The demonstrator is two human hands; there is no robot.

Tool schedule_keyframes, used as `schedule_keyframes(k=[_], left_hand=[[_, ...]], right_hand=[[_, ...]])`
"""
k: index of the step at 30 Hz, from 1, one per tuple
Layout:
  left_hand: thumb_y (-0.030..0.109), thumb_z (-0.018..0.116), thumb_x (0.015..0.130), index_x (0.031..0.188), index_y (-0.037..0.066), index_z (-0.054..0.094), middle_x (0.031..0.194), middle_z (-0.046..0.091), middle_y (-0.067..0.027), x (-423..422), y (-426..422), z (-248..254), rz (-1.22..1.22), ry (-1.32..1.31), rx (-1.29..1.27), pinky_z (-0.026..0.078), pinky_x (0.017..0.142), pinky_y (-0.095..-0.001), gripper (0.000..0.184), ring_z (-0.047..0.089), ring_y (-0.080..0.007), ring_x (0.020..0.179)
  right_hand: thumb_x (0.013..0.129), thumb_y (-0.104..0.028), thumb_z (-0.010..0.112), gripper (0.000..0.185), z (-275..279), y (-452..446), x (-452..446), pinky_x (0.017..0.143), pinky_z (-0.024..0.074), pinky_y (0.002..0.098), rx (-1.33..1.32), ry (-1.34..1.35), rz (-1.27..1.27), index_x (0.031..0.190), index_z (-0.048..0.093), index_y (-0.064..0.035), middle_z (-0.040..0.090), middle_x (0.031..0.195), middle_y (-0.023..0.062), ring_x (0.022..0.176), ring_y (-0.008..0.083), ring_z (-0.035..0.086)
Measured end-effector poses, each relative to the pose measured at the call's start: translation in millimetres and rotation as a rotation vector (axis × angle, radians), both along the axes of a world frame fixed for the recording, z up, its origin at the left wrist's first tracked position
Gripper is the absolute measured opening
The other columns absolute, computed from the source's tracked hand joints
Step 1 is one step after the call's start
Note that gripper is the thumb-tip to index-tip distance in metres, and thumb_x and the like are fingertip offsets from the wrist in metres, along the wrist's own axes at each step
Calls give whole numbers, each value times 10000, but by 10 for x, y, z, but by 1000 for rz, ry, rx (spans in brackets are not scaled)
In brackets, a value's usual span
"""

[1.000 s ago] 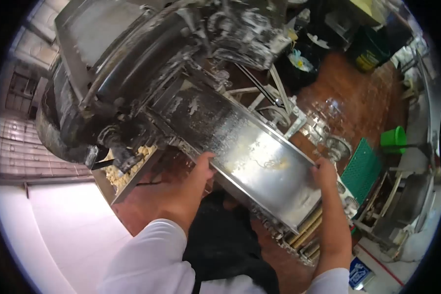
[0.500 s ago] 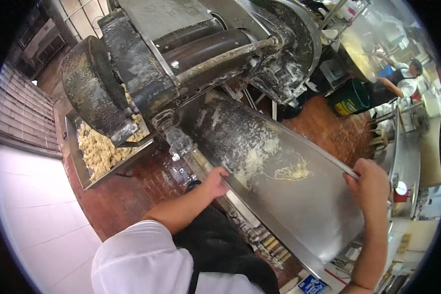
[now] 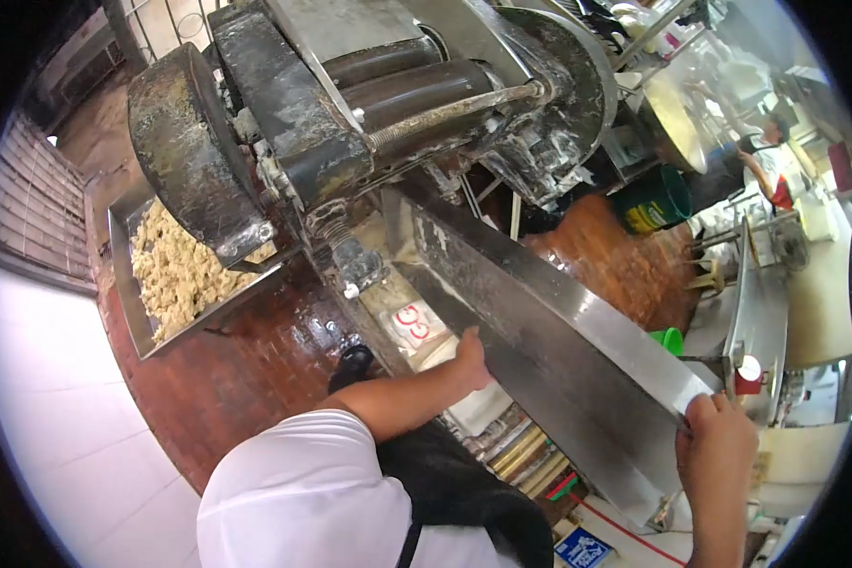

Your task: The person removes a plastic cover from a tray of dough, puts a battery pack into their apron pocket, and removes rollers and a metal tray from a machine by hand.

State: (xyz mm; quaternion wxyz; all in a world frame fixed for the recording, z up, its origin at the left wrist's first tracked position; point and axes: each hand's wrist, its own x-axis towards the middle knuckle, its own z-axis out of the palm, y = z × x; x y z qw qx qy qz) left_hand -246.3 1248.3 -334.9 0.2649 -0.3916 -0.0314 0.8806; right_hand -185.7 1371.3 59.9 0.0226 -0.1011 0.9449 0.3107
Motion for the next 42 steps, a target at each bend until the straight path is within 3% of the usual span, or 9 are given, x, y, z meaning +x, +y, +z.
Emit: schedule_keyframes(k=[5,9,14,18,28,29,35,38,42], left_hand=[[242,367,978,1272,24,499,1288,567,-180,-133,723,-961,-88,86,-42,456,991,-579,389,580,-353,1163],[185,464,978,1173,22,560,1166,644,-149,53,624,-4,25,79,-114,585,850,-460,272,681,-318,971],[233,510,964,1189,71,587,1168,652,-138,-256,1068,-635,-126,269,-59,529,923,-478,288,649,-301,1051],[239,525,954,1199,63,580,1185,645,-137,-97,862,22,-43,255,-62,507,955,-469,306,635,-299,1080],[245,562,920,1238,3,540,1245,610,-164,559,231,-379,-237,508,145,403,1071,-466,400,561,-322,1192],[228,559,912,1240,-20,529,1237,606,-184,607,-78,-487,-231,435,177,394,1071,-487,412,555,-347,1190],[40,538,745,1192,-70,501,1230,576,-227,997,-622,-1209,-52,263,-103,349,1077,-564,463,526,-407,1197],[34,518,701,1158,-72,496,1183,577,-214,829,-773,-692,-157,160,-309,343,1078,-571,470,534,-402,1172],[44,551,694,987,20,547,926,594,-125,695,-900,-1284,-170,63,-415,517,843,-509,293,622,-324,885]], right_hand=[[612,-29,699,216,17,154,283,667,468,486,-84,-36,-38,767,552,-60,579,784,142,768,378,591],[563,-10,675,220,115,338,567,622,435,482,-108,-15,5,723,536,-69,549,731,138,736,373,582],[827,-202,650,114,87,255,691,683,522,410,22,-334,-179,929,663,-154,704,1017,58,796,294,674],[776,-144,654,96,266,370,946,690,520,440,-220,-168,-3,871,660,-152,688,889,76,781,316,652],[695,-145,718,240,543,954,1150,691,519,424,-179,-252,-218,928,661,-138,670,908,120,794,340,648],[543,27,600,208,391,1293,1233,591,377,455,-299,-65,-31,681,459,-38,473,683,150,658,390,496],[569,13,636,213,-802,2629,896,608,407,440,-463,164,-230,695,467,-18,491,683,173,650,375,512],[584,13,668,224,-1586,2928,674,611,426,407,-601,27,-437,714,489,-27,507,671,162,643,348,536],[619,-13,752,298,-2287,2890,564,590,415,348,-649,24,-546,696,465,-33,474,616,89,597,250,491]])
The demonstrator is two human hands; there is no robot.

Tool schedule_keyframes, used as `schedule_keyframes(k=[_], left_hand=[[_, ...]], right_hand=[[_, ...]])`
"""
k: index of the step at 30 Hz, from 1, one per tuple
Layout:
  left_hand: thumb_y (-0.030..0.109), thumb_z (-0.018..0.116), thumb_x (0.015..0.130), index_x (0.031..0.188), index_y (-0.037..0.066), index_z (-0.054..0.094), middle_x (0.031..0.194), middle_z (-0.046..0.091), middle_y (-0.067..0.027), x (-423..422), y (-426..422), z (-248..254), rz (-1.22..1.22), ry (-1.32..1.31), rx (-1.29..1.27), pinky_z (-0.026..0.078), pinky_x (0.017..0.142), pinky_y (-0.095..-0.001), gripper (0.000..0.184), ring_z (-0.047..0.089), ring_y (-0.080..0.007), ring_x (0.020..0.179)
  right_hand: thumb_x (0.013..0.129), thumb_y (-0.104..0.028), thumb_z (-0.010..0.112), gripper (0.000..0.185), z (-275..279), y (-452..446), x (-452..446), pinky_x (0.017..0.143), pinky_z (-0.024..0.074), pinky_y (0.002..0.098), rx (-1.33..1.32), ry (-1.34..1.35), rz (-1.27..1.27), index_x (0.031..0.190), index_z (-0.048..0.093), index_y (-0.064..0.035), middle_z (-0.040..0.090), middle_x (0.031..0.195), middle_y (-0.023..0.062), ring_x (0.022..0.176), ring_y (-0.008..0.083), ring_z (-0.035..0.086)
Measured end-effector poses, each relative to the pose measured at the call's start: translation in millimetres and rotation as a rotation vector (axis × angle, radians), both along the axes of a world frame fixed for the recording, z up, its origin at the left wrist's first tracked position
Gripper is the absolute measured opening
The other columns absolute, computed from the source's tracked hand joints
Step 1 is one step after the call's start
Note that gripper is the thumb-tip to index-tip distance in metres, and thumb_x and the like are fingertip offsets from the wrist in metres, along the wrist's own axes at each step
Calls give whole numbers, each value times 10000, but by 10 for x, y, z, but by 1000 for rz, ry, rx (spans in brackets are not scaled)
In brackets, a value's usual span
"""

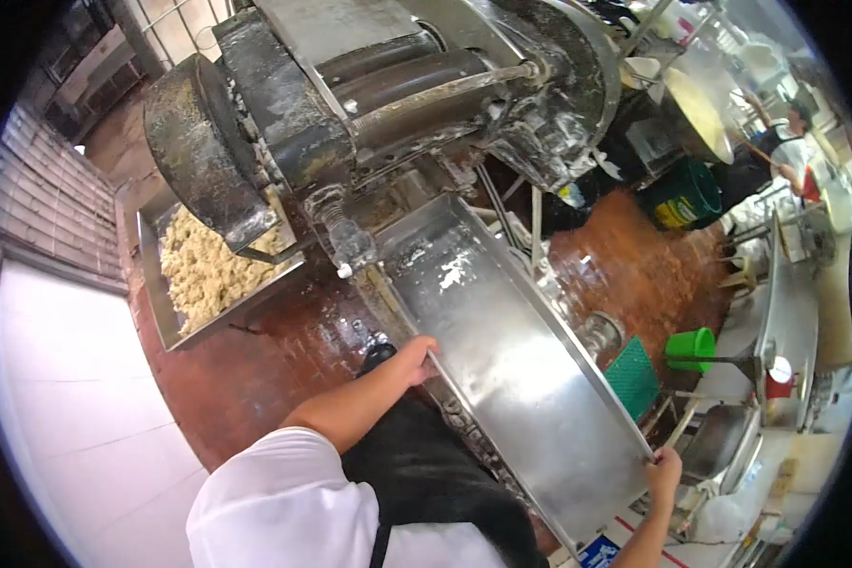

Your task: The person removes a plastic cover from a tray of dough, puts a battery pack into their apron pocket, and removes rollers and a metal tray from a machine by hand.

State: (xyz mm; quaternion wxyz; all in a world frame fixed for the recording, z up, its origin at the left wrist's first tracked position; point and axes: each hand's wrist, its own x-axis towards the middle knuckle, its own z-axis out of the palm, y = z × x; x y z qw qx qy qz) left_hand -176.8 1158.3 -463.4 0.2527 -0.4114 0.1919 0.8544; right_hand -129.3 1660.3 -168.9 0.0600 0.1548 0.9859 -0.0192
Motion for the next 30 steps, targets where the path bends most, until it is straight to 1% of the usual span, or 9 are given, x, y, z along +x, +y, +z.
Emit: schedule_keyframes(k=[1,5,12,13,16,18,21,24,30], left_hand=[[62,582,687,922,53,549,856,568,-93,-26,-27,72,10,-5,-65,532,796,-495,238,621,-280,827],[75,604,675,835,73,565,826,570,-82,-143,-201,-151,24,-1,-172,531,793,-500,165,615,-270,794],[103,638,671,837,95,588,815,577,-79,-310,-554,-285,45,0,-245,570,708,-467,174,620,-261,734],[108,645,670,834,97,589,817,578,-80,-358,-637,-335,44,-7,-274,573,702,-469,174,622,-259,737],[108,636,671,800,89,563,799,561,-76,-533,-837,-201,109,-45,-343,570,670,-464,150,603,-260,705],[90,602,677,758,82,525,765,535,-61,-680,-1002,-70,125,-90,-406,563,637,-446,112,574,-255,668],[126,611,686,748,102,527,757,522,-47,-841,-1349,-483,31,-116,-466,512,569,-408,106,555,-238,674],[141,610,693,730,111,527,745,516,-34,-922,-1537,-480,9,-98,-610,462,541,-390,96,539,-227,658],[136,607,701,866,81,531,837,525,-53,-1046,-1822,-889,81,-137,-439,483,705,-409,189,546,-231,807]], right_hand=[[622,-11,751,298,-93,-44,-30,588,415,346,-50,-11,-23,694,462,-32,469,612,82,595,238,488],[637,-10,748,288,-462,-88,-183,583,415,332,-89,5,-16,695,468,-36,458,607,57,579,209,473],[645,-30,751,258,-920,-203,-500,602,438,354,-178,27,14,706,500,-31,506,623,86,591,252,508],[663,-17,696,179,-1033,-204,-529,604,439,337,-189,22,1,730,530,-28,533,633,76,601,206,530],[660,-19,697,175,-1320,-323,-653,607,444,347,-227,28,29,740,542,-31,542,641,79,601,210,534],[675,-59,709,173,-1531,-372,-747,625,457,373,-157,36,109,748,555,-30,573,680,116,640,272,569],[685,-98,726,195,-1554,-877,-940,641,466,396,-161,16,128,762,563,-25,592,719,145,682,322,586],[690,-119,733,209,-1626,-1163,-1131,655,472,414,-230,-54,82,779,571,-21,599,739,159,704,348,591],[694,-120,729,197,-1884,-1423,-1289,673,488,407,-285,-100,-25,824,610,-32,636,774,163,710,324,617]])
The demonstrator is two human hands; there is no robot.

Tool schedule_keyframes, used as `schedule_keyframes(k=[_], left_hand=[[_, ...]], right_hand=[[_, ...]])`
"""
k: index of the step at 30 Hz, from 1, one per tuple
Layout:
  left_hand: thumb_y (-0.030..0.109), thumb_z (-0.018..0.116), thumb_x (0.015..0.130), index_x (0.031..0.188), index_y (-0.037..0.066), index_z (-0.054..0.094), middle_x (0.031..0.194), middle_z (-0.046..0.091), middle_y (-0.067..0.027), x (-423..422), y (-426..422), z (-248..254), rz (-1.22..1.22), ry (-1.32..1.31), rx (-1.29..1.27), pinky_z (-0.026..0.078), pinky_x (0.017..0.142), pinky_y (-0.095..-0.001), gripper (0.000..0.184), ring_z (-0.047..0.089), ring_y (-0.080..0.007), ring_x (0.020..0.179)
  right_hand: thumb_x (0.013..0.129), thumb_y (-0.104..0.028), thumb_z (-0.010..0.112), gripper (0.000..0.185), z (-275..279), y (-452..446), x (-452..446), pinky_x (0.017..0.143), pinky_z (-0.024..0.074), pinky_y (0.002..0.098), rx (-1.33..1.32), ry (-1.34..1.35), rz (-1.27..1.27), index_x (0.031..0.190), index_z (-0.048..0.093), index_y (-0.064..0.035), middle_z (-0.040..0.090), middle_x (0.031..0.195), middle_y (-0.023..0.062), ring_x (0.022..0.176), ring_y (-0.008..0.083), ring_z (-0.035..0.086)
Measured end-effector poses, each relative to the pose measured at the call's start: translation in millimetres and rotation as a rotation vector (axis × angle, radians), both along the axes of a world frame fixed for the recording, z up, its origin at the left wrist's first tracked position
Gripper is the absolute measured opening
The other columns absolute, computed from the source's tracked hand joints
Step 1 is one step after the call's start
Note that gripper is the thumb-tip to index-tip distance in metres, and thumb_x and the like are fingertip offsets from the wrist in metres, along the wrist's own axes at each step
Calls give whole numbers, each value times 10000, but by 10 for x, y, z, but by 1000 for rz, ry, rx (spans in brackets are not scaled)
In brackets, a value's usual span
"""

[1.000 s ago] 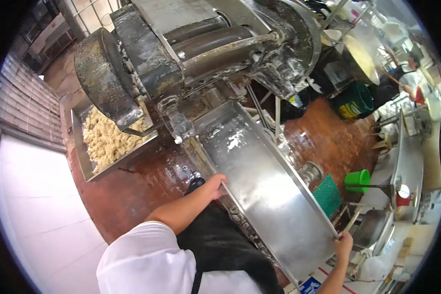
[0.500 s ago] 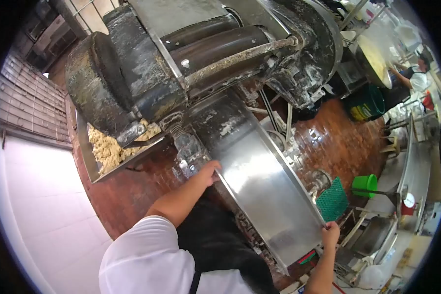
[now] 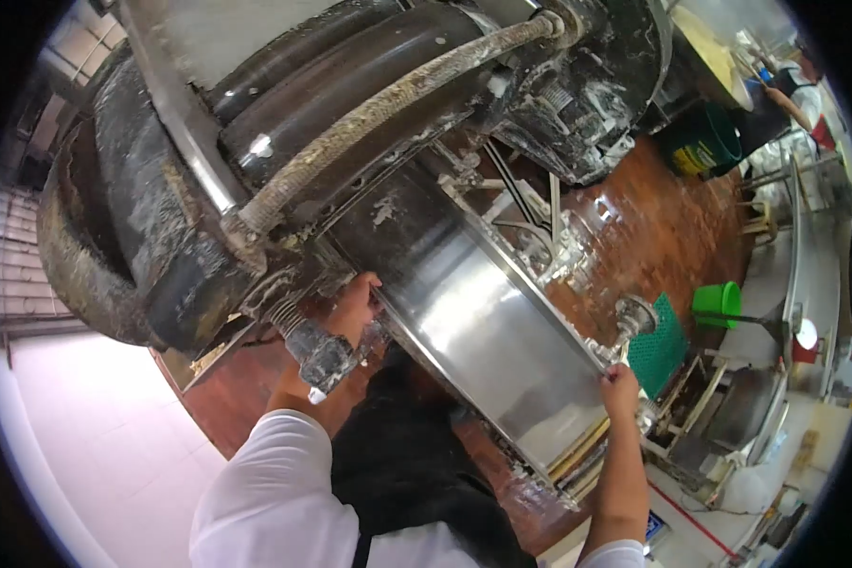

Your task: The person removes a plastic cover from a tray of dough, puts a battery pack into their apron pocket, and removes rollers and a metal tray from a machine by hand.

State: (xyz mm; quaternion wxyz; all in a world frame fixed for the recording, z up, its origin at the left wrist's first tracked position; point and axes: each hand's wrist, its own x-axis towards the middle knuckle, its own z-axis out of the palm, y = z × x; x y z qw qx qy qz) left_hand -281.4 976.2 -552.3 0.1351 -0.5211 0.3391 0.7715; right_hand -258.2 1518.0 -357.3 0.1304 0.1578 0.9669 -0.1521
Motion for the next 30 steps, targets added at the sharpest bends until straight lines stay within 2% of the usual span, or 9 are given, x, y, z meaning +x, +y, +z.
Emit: schedule_keyframes(k=[7,10,11,14,16,19,24,28,30], left_hand=[[199,646,794,1175,28,529,1197,544,-132,23,-54,-236,15,125,103,419,1013,-482,433,519,-289,1136],[399,631,872,1412,32,402,1460,394,-184,67,-25,123,-43,216,143,324,1097,-509,692,385,-300,1340],[573,531,908,1511,52,256,1564,243,-188,38,-14,344,-74,128,199,223,1154,-508,843,258,-303,1432],[600,447,936,1516,57,245,1579,210,-186,125,248,1213,-311,-160,38,186,1165,-502,820,248,-312,1439],[545,477,953,1505,48,271,1539,305,-190,574,130,968,-657,-28,-151,226,1153,-490,771,320,-319,1406],[429,610,927,1461,57,374,1403,499,-134,873,295,1878,-1111,133,-207,412,1028,-388,692,519,-257,1238],[291,721,845,1427,39,423,1363,533,-132,1033,411,3488,-1145,813,-126,464,944,-334,700,535,-214,1213],[264,707,853,1279,-14,541,1223,613,-155,1124,140,4464,-706,1322,-969,469,939,-346,535,610,-209,1076],[299,600,949,1334,-17,501,1320,554,-200,959,-38,4649,-472,1459,-1424,391,1044,-386,508,537,-267,1215]], right_hand=[[739,-189,751,259,-448,-52,-55,815,495,420,134,60,-105,959,684,-71,674,955,135,919,330,639],[760,-231,741,333,-316,-414,61,901,479,420,187,233,-67,1053,687,-84,664,1055,127,1018,324,618],[769,-244,735,349,-277,-570,98,915,475,419,138,239,-23,1072,678,-80,657,1087,130,1037,326,611],[808,-285,724,367,-281,-1103,527,932,469,433,-12,207,62,1102,644,-80,632,1120,152,1063,342,591],[816,-299,719,369,-277,-1507,880,938,470,439,-22,90,148,1105,646,-81,624,1134,153,1088,349,579],[822,-362,699,422,-180,-1921,1362,947,468,450,-102,-51,144,1139,645,-88,612,1205,150,1127,357,567],[823,-367,686,537,-410,-1845,1662,1022,403,476,-79,7,231,1267,564,-91,608,1222,169,1169,323,557],[818,-329,682,498,-477,-1527,1663,1029,375,475,-174,-220,157,1236,568,-83,587,1251,142,1224,309,515],[811,-300,682,474,-479,-1414,1821,1027,371,473,-126,-190,131,1217,574,-82,583,1254,131,1245,308,494]])
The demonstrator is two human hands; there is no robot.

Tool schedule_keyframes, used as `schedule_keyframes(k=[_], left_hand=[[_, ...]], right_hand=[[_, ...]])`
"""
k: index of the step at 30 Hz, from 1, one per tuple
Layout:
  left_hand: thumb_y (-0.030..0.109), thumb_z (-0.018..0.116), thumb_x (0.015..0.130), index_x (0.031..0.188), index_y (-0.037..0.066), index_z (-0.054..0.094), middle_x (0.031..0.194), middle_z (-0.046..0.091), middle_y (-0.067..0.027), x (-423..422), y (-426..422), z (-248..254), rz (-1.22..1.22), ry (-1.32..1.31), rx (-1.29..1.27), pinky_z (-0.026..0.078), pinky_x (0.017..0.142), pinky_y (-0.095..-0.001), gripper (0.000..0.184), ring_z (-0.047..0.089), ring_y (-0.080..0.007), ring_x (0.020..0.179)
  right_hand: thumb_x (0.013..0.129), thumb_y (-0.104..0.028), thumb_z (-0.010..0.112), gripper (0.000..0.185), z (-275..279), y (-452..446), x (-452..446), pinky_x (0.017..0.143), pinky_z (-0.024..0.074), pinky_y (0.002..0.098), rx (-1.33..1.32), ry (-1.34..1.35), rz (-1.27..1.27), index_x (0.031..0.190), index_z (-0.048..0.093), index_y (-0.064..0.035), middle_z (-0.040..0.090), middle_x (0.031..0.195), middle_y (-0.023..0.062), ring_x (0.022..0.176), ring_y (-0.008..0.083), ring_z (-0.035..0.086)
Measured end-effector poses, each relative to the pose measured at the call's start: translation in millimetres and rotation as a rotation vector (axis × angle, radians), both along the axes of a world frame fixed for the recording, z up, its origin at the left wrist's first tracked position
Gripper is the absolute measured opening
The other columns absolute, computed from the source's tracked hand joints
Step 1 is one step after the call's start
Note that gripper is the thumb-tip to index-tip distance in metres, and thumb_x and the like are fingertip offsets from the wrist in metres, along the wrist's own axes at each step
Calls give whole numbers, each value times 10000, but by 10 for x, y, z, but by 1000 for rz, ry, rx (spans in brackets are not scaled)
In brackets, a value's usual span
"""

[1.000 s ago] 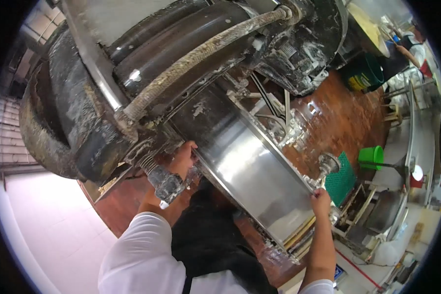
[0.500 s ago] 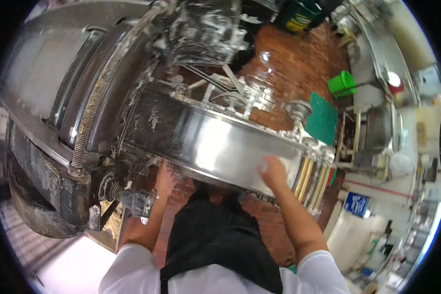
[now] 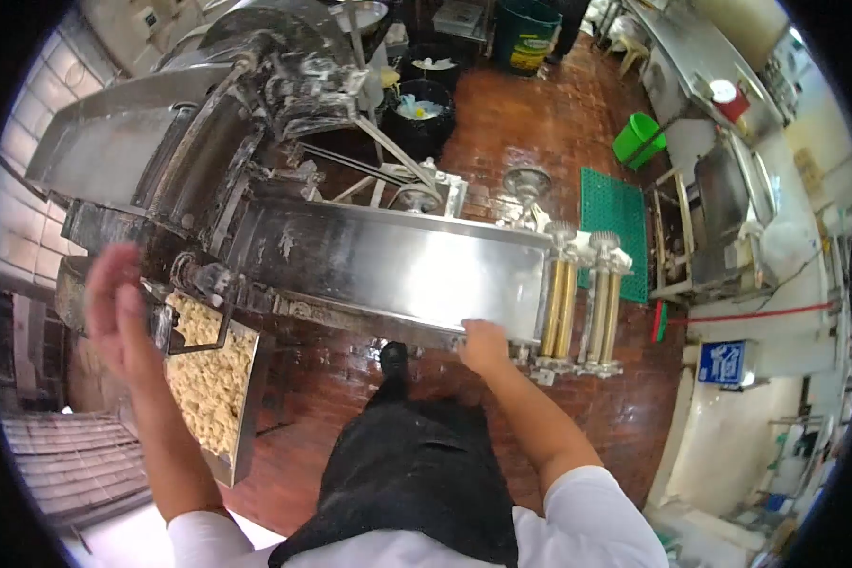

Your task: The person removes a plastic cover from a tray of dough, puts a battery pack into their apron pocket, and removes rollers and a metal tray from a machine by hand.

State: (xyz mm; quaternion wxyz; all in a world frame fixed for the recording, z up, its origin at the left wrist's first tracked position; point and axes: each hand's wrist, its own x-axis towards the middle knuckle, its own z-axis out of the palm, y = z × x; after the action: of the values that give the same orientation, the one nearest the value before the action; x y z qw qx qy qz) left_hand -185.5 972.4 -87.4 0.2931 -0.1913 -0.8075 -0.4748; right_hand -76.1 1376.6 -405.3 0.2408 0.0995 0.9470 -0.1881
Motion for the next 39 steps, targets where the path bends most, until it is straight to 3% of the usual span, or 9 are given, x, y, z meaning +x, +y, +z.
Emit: schedule_keyframes(k=[4,14,18,21,23,25,31,34,39], left_hand=[[406,554,969,1438,-27,381,1470,397,-249,-534,-271,101,479,173,-662,239,1147,-439,661,327,-357,1402],[679,489,881,1441,-68,348,1495,345,-276,-989,-262,98,780,-64,-730,221,1146,-495,944,263,-448,1414],[628,562,873,1427,-49,380,1489,352,-274,-917,-191,112,811,-22,-789,249,1135,-496,894,276,-435,1409],[594,600,868,1416,-16,410,1493,354,-260,-814,-46,181,755,-83,-750,270,1136,-466,841,293,-412,1408],[123,523,864,1408,164,465,1492,356,-252,-1210,-1098,55,683,192,-1393,367,1094,-431,549,365,-395,1372],[-138,480,855,1391,238,511,1492,357,-248,-1373,-1655,72,733,296,-1696,405,1094,-412,656,399,-377,1359],[-69,450,931,1362,197,556,1436,438,-225,-1401,-1697,308,520,121,-1186,410,1050,-401,517,460,-366,1308],[-37,476,928,1347,196,570,1433,447,-214,-1339,-1733,421,521,275,-1394,409,1050,-395,488,469,-365,1301],[243,578,953,1369,0,496,1412,476,-222,-1247,-1577,399,479,-37,-889,398,1044,-367,489,488,-317,1280]], right_hand=[[805,-208,673,406,144,20,584,1013,380,493,2,780,16,1183,600,-76,595,1218,138,1186,332,519],[854,-208,640,218,-1214,564,2683,713,521,357,-426,265,-369,945,701,-19,686,800,107,720,285,645],[890,-208,603,244,-1666,1166,3236,437,462,350,-679,-266,-1211,969,653,17,641,752,106,549,205,602],[922,-269,565,245,-1933,1416,3255,400,416,365,-876,-50,-1491,843,592,-38,567,676,83,496,215,537],[959,-233,566,224,-1887,1455,2985,620,451,364,-1039,78,-1699,982,595,-12,571,815,56,683,181,536],[1007,-322,499,353,-1645,1522,2569,497,374,303,-981,5,-1845,1192,570,-31,525,733,21,597,142,482],[1033,-353,412,472,-2151,1589,2142,465,419,263,-839,159,-1933,1393,433,-48,622,1004,154,657,183,554],[993,-446,448,530,-2372,1704,2139,677,530,351,-901,-94,-1856,1390,455,-95,580,1245,154,902,226,636],[1037,-296,415,399,-2311,1652,2122,584,553,322,-740,111,-1821,1306,497,-13,643,1151,162,801,264,696]])
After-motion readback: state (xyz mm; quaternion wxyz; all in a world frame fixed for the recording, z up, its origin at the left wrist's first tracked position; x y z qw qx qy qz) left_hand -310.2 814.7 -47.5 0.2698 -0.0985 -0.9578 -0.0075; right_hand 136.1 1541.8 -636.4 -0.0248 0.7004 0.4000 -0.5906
